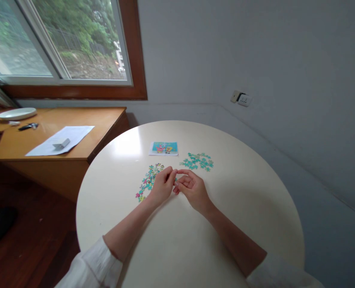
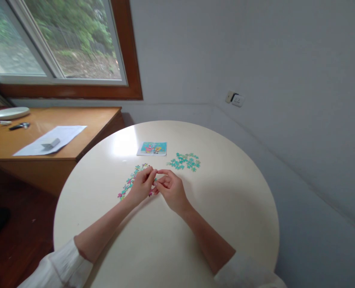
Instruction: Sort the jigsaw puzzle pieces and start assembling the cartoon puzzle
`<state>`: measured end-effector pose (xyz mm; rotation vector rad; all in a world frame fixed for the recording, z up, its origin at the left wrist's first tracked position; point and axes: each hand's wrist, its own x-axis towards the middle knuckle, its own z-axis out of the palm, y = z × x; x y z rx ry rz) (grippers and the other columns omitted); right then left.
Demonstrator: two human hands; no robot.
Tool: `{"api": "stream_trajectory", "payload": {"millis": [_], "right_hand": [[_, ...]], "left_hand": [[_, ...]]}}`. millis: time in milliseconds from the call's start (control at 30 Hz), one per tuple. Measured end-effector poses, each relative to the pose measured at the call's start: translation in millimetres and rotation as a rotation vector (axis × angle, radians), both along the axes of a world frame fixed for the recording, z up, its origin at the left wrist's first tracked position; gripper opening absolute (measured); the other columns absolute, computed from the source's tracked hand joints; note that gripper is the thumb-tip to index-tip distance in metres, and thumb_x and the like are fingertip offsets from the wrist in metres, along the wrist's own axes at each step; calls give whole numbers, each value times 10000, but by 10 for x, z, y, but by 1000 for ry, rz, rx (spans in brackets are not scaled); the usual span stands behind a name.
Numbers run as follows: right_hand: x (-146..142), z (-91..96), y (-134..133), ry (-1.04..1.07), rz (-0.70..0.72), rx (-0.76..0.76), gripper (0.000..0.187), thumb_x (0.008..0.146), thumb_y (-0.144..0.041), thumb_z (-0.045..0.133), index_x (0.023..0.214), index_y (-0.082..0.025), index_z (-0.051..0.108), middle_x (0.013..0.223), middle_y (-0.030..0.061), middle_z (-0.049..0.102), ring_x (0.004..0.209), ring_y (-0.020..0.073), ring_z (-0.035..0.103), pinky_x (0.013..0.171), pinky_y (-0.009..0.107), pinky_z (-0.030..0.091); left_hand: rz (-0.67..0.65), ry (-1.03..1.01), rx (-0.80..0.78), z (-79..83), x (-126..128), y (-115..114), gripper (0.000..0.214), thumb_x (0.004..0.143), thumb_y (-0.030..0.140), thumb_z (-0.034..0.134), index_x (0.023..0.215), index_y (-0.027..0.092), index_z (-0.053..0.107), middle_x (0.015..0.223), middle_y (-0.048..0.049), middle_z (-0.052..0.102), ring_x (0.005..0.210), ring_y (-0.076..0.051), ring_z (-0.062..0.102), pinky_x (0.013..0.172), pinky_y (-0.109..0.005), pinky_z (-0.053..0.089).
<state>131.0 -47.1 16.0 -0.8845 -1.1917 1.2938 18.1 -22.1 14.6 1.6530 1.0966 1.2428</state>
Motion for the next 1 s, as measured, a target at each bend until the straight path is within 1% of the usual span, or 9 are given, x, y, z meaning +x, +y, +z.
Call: {"api": "stream_trajectory", "payload": {"millis": [167,300,467,633,767,833,1000], "right_hand": [[9,6,-10,-5,12,-12,329,634,-306,709,889,-196,532,564,-59,608,479,111,595,506,262,519],[19,0,-9,-20,9,-8,346,634,-344,710,894,-194,536,567,-52,611,482,119,596,506,271,518],[23,-12,-2,-18,4,-1,357,633,-362,710,893,-192,534,545,-61,597,467,115,589,494,264,515],[35,-9,4,-19,-9,5,349,636,-365,708,886,-192,534,539,-61,594,470,112,587,487,258,519],[52,-10,19,-19,-33,18,356,634,-373,708,888,-196,532,532,-62,589,472,115,586,484,265,521],[59,-11,25,-17,-36,22,358,635,-374,706,893,-196,532,534,-62,587,476,116,587,487,266,522],[55,-18,26,-21,-14,28,343,639,-367,701,890,-202,536,547,-60,587,485,121,592,493,272,517]], "left_hand": [[59,16,-5,26,2,16,464,783,553,397,497,194,332,426,60,313,418,-75,321,405,-210,266],[71,-24,-57,21,0,22,493,764,607,393,502,190,370,407,59,324,390,-74,324,375,-205,259],[47,-88,-133,30,0,30,537,725,665,407,490,184,365,404,57,333,375,-66,338,363,-197,270],[-13,-142,-174,44,-8,27,509,740,640,403,510,187,361,418,64,316,387,-66,333,377,-199,278],[-119,-121,-127,38,-22,12,437,747,559,462,545,184,365,471,60,355,437,-68,345,407,-193,282],[-138,-93,-83,34,-23,5,403,746,521,488,560,184,370,481,63,358,451,-68,337,423,-193,281],[-55,-33,7,29,-11,-7,398,777,483,464,540,193,332,479,64,320,459,-73,304,434,-205,258]]}}
